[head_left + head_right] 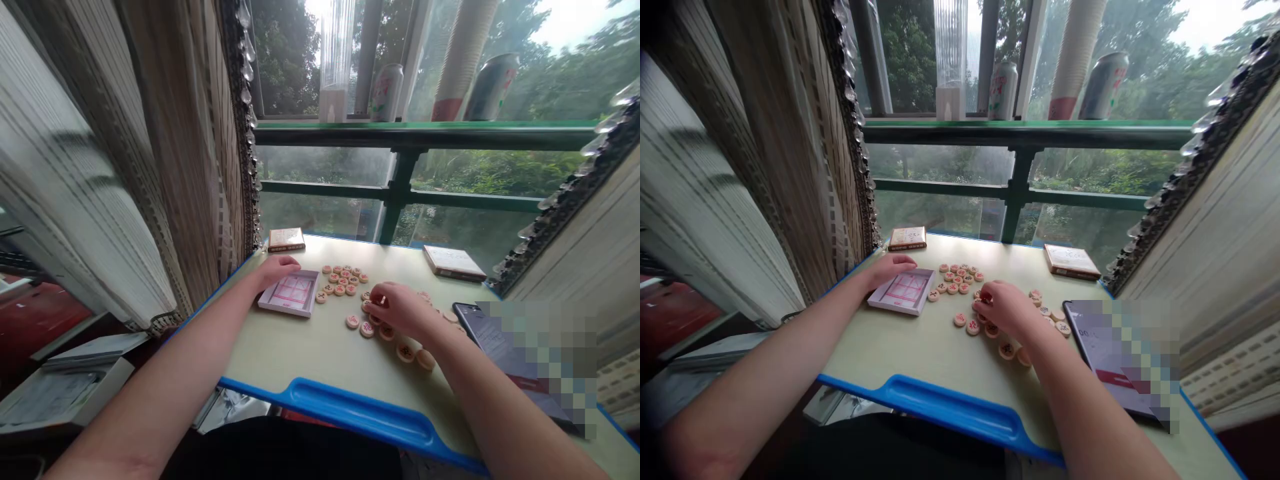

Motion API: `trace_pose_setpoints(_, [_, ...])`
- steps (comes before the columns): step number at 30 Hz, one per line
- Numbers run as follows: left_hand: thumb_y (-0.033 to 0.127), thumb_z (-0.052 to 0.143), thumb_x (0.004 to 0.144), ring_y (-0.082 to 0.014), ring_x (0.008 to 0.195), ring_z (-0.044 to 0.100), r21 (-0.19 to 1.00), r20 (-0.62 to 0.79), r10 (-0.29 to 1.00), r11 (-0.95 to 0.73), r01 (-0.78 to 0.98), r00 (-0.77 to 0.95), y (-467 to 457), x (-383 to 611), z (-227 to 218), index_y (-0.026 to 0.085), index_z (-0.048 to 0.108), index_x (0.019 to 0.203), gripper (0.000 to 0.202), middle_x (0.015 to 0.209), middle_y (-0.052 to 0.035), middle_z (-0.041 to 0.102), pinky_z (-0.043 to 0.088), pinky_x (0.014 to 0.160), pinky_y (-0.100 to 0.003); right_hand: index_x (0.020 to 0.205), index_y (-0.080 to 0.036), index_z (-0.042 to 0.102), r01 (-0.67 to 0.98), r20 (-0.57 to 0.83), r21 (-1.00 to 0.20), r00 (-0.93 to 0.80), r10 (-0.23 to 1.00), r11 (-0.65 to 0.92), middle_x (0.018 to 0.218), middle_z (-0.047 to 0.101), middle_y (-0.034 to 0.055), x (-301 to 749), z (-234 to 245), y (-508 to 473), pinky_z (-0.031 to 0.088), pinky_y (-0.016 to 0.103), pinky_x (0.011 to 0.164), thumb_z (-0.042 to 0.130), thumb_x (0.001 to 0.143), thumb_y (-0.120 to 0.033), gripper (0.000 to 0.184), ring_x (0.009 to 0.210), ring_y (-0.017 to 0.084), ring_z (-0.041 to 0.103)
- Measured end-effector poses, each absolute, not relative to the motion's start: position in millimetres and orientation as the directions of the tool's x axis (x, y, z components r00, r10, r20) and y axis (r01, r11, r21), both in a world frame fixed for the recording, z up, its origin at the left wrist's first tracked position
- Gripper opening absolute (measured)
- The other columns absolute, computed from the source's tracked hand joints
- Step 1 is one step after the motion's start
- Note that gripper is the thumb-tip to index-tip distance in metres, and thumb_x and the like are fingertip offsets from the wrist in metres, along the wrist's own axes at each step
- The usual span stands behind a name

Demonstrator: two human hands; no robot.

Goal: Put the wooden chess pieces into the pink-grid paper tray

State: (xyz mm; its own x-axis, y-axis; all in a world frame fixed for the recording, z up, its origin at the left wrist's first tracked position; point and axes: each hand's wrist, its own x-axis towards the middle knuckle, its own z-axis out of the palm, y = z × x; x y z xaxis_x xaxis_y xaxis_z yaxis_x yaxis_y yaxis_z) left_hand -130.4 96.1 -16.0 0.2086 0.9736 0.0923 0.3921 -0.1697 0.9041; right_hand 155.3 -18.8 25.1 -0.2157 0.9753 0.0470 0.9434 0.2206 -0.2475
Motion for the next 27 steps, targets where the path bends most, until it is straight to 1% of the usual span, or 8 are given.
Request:
trace_pose_setpoints(3, [0.045,0.067,0.061,-0.0181,0.074,0.058,0.882,0.047,0.969,-0.154,0.445,0.243,93,-131,-14,0.017,0.07,0.068,0.029,0.073,-0.0023,0.069,0.042,0.072,-0.029,0.087,-0.019,0.064,0.92,0.108,-0.3,-0.231,0.967,0.253,0.095,0.065,0.0064,155,21,-16,0.042,0.024,0.064,0.054,0.083,-0.028,0.014,0.073,0.015,0.059])
trace_pose_setpoints(6, [0.048,0.067,0.061,-0.0177,0.071,0.058,0.852,-0.004,0.958,-0.148,0.503,0.288,92,-132,-13,0.018,0.071,0.064,0.03,0.071,-0.0029,0.07,0.041,0.068,-0.028,0.094,-0.019,0.064,0.909,0.138,-0.33,-0.221,0.966,0.255,0.103,0.064,0.0072,155,18,-15,0.044,0.025,0.067,0.053,0.084,-0.025,0.016,0.077,0.015,0.06])
trace_pose_setpoints(10, [0.049,0.069,0.06,-0.0166,0.069,0.058,0.801,-0.121,0.904,-0.155,0.578,0.411,88,-134,-9,0.021,0.073,0.07,0.031,0.074,-0.0013,0.071,0.041,0.063,-0.026,0.1,-0.019,0.064,0.912,0.141,-0.325,-0.215,0.966,0.25,0.11,0.062,0.0073,155,16,-14,0.044,0.026,0.072,0.052,0.083,-0.02,0.021,0.085,0.017,0.061])
trace_pose_setpoints(13, [0.047,0.07,0.061,-0.0156,0.07,0.059,0.759,-0.16,0.836,-0.235,0.607,0.525,80,-129,-3,0.022,0.074,0.074,0.028,0.075,0.0002,0.071,0.041,0.063,-0.023,0.103,-0.019,0.064,0.927,0.133,-0.299,-0.196,0.972,0.228,0.11,0.062,0.0072,155,14,-11,0.043,0.026,0.074,0.05,0.081,-0.016,0.026,0.091,0.018,0.06])
trace_pose_setpoints(16, [0.049,0.066,0.065,-0.0142,0.064,0.056,0.679,-0.14,0.819,-0.33,0.656,0.557,71,-117,1,0.02,0.072,0.069,0.03,0.065,0.0002,0.068,0.037,0.056,-0.023,0.097,-0.02,0.066,0.952,0.106,-0.24,-0.168,0.98,0.189,0.103,0.065,0.007,158,11,-6,0.041,0.026,0.069,0.048,0.081,-0.017,0.025,0.088,0.019,0.06])
trace_pose_setpoints(20, [0.047,0.064,0.068,-0.0146,0.067,0.057,0.645,-0.062,0.803,-0.421,0.637,0.593,60,-101,-1,0.018,0.072,0.071,0.03,0.07,-0.0012,0.069,0.039,0.059,-0.023,0.096,-0.022,0.067,0.975,0.099,-0.188,-0.098,0.99,0.116,0.101,0.067,0.0061,166,7,-1,0.04,0.027,0.065,0.049,0.08,-0.019,0.024,0.092,0.021,0.059])
trace_pose_setpoints(24, [0.047,0.065,0.067,-0.0158,0.065,0.057,0.692,0.031,0.819,-0.431,0.579,0.574,57,-95,-5,0.018,0.072,0.07,0.03,0.069,-0.0026,0.069,0.04,0.059,-0.025,0.1,-0.021,0.067,0.965,0.082,-0.248,-0.061,0.995,0.08,0.109,0.066,0.0065,171,10,-1,0.042,0.026,0.07,0.051,0.077,-0.017,0.029,0.092,0.02,0.06])
trace_pose_setpoints(27, [0.05,0.066,0.065,-0.0172,0.064,0.058,0.743,0.026,0.833,-0.386,0.547,0.552,58,-96,-4,0.018,0.073,0.071,0.033,0.069,-0.0037,0.069,0.041,0.058,-0.027,0.1,-0.019,0.069,0.951,0.094,-0.308,-0.003,0.996,0.032,0.11,0.067,0.0078,177,21,-1,0.044,0.026,0.074,0.049,0.076,-0.014,0.032,0.089,0.019,0.062])
